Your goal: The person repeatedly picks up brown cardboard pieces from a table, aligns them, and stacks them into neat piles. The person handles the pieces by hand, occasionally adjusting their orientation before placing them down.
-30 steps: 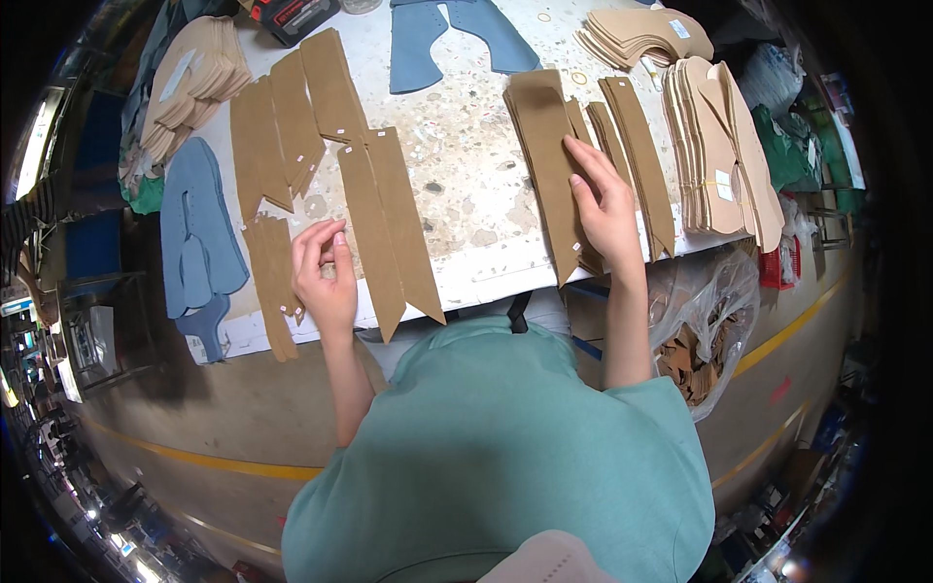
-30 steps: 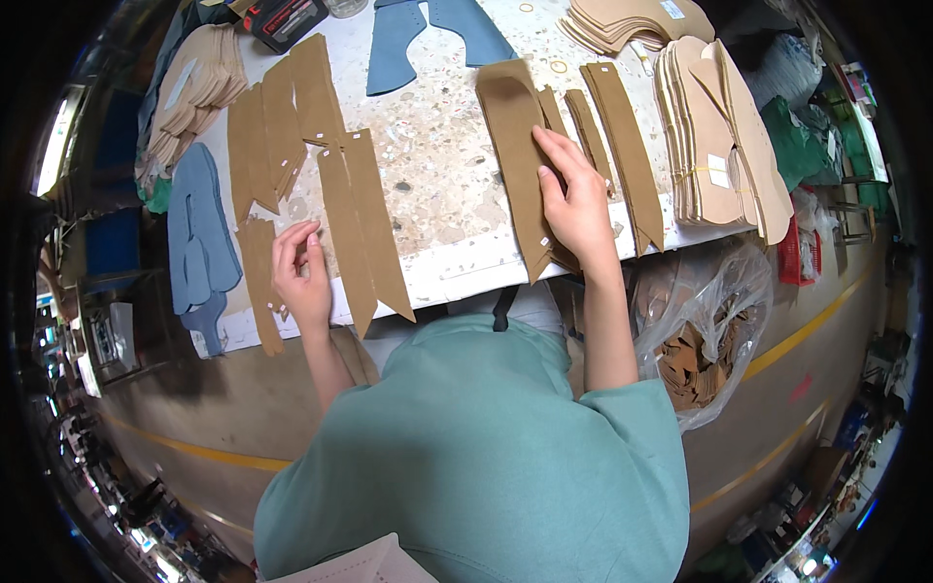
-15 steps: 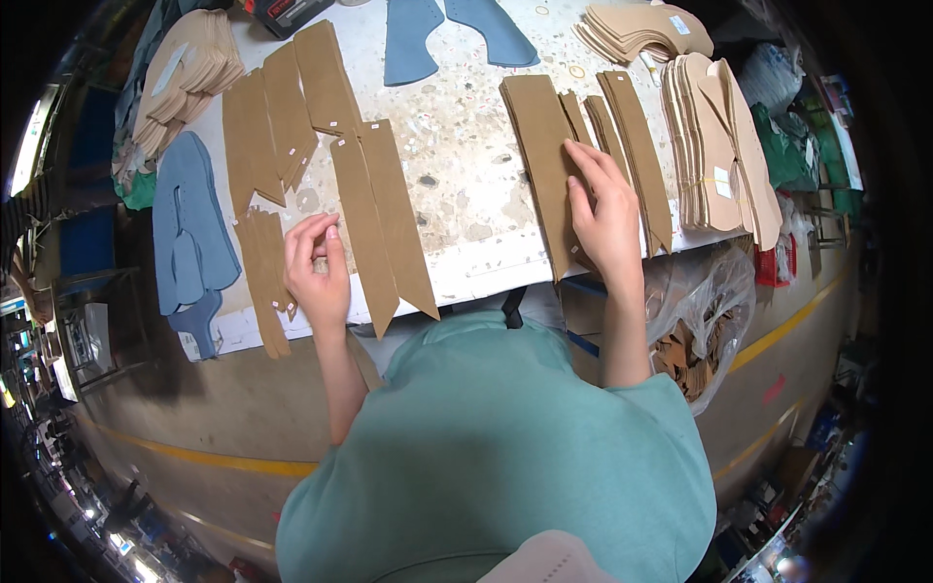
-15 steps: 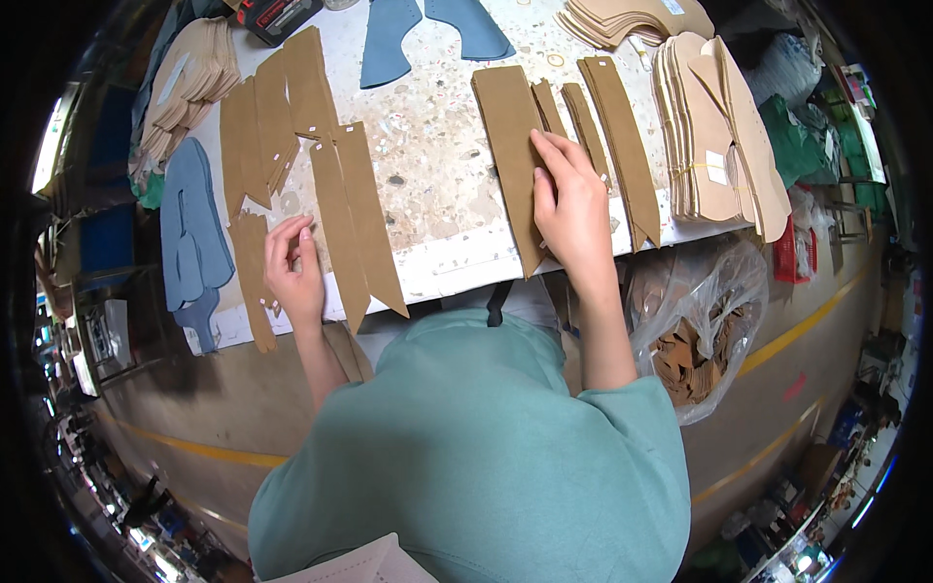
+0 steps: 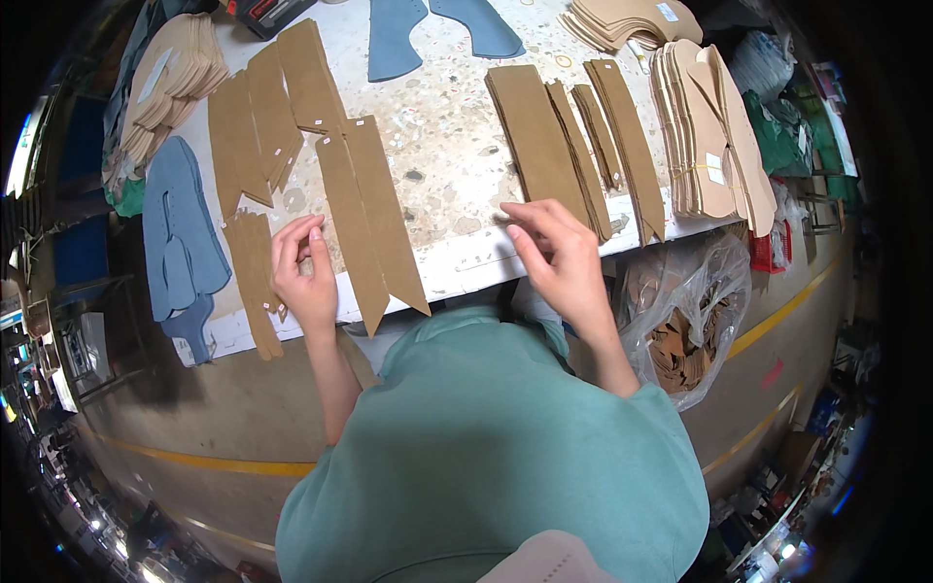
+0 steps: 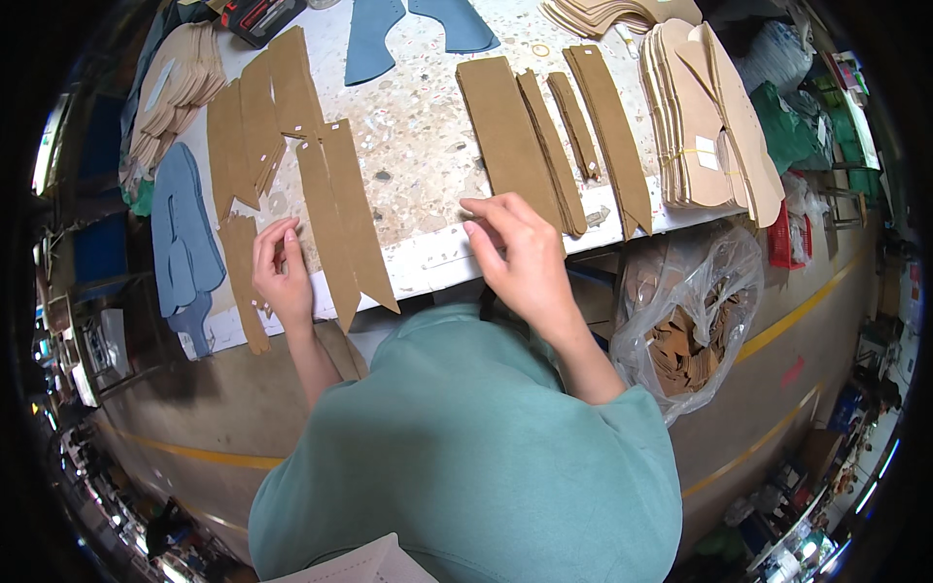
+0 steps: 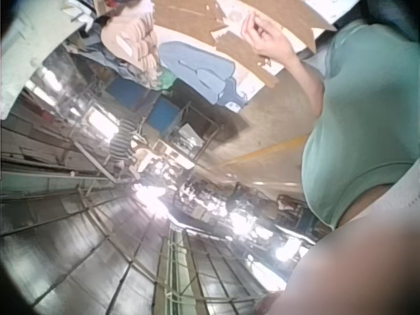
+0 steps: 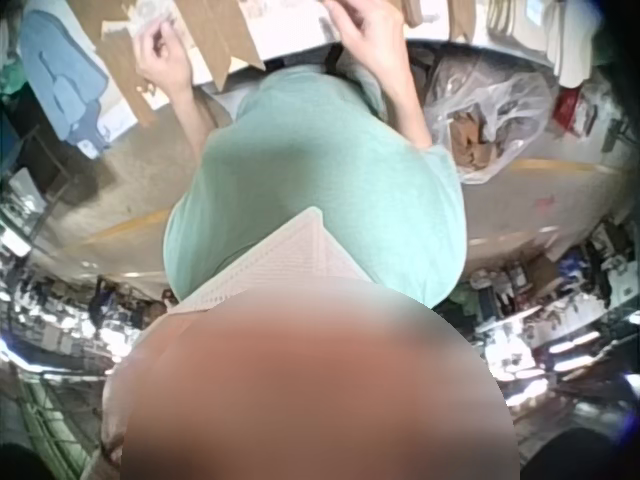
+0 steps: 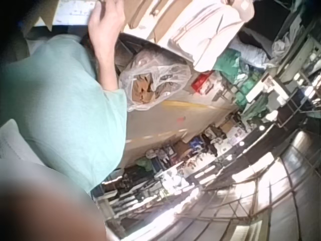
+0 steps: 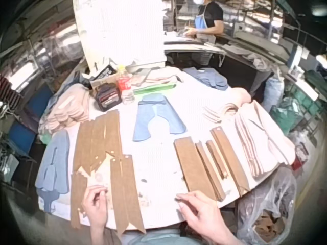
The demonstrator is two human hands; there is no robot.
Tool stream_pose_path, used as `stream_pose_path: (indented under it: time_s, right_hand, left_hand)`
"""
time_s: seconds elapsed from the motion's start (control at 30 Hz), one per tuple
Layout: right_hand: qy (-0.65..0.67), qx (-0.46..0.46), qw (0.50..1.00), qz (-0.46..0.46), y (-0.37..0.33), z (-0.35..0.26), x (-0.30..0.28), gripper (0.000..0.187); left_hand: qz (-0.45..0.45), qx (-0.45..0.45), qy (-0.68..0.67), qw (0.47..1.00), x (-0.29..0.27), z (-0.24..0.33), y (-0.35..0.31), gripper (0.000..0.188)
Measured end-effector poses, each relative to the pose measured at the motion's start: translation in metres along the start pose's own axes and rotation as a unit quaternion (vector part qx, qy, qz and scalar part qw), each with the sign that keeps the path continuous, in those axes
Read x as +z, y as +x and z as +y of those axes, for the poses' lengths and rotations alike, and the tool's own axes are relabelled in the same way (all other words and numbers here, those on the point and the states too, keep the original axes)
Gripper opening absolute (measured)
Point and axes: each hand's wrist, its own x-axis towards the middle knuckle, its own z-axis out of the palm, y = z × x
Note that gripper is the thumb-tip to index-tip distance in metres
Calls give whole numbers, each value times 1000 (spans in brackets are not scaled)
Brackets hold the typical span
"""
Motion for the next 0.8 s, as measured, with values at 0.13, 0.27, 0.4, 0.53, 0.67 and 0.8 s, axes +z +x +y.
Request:
stream_pose_path:
  time_s: [0.13, 0.27, 0.4, 0.53, 0.67, 0.8]
  right_hand:
    - [-108, -49, 992, -29, 8, 3, -19, 30]
    - [-351, -122, 928, 10, 38, 26, -10, 60]
    - [-488, -56, 871, -27, 40, 29, -7, 65]
    - [-273, -121, 953, -49, 34, 9, -16, 35]
    - [191, -35, 970, -145, 33, 1, 32, 52]
    - [322, 57, 933, -152, 28, 0, 89, 71]
  left_hand:
    - [-2, 2, 1, 1000, 1, 0, 1, 13]
    - [3, 19, -22, 1000, 0, 1, 1, 13]
    - [-47, -157, -76, 984, -15, 4, -8, 18]
    - [-108, -226, -178, 952, -30, 14, -22, 30]
    - [-108, -103, 71, 986, -20, 27, -34, 43]
    - [-92, -61, 212, 971, -13, 25, -33, 42]
